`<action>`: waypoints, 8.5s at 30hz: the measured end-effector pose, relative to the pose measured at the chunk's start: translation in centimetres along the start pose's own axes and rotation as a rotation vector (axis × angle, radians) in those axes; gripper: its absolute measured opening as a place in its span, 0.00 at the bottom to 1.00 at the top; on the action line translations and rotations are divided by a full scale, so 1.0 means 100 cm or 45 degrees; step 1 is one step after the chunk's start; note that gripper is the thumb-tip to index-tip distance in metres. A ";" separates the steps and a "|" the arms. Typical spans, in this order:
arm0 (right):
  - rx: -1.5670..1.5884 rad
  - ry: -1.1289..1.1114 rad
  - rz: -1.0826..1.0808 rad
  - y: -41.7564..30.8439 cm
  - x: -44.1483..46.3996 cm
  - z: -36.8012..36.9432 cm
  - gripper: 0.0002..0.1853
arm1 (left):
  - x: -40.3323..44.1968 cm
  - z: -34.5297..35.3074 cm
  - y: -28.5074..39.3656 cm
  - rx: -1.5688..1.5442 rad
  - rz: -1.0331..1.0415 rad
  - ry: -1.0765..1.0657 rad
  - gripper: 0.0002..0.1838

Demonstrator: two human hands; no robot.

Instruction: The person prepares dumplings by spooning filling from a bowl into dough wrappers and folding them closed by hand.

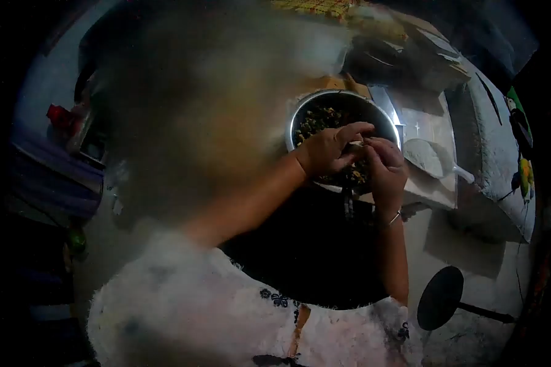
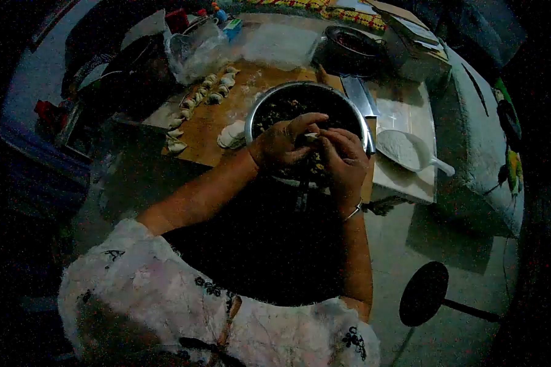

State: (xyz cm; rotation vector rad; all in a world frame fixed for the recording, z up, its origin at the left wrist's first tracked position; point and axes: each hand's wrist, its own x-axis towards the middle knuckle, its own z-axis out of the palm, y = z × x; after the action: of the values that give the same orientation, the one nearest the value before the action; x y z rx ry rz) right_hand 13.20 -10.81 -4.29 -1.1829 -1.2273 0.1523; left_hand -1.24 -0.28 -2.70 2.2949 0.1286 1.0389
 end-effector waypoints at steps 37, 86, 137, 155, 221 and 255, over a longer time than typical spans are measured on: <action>0.166 0.038 0.432 -0.008 0.003 0.001 0.09 | -0.003 0.006 -0.008 -0.029 0.105 0.105 0.34; 0.282 -0.116 0.624 -0.003 0.003 -0.013 0.10 | 0.007 -0.004 -0.002 0.064 0.261 0.129 0.07; -0.057 0.013 0.350 -0.001 -0.003 -0.005 0.04 | 0.011 -0.007 -0.001 0.065 0.202 0.098 0.06; 0.059 -0.005 0.257 -0.006 0.002 -0.002 0.06 | 0.010 -0.005 0.002 0.006 0.129 0.133 0.09; 0.000 0.074 0.236 -0.010 -0.007 0.012 0.04 | 0.004 -0.008 0.003 0.212 -0.195 -0.259 0.13; 0.654 -0.056 0.903 -0.043 0.007 0.020 0.17 | 0.016 -0.032 -0.002 0.099 -0.232 -0.040 0.15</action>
State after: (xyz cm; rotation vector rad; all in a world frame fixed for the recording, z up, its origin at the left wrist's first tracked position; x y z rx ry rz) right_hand 9.85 -11.02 -0.90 -1.1050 -0.6894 0.9659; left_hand -2.38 1.93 -0.12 2.3173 0.3643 0.9188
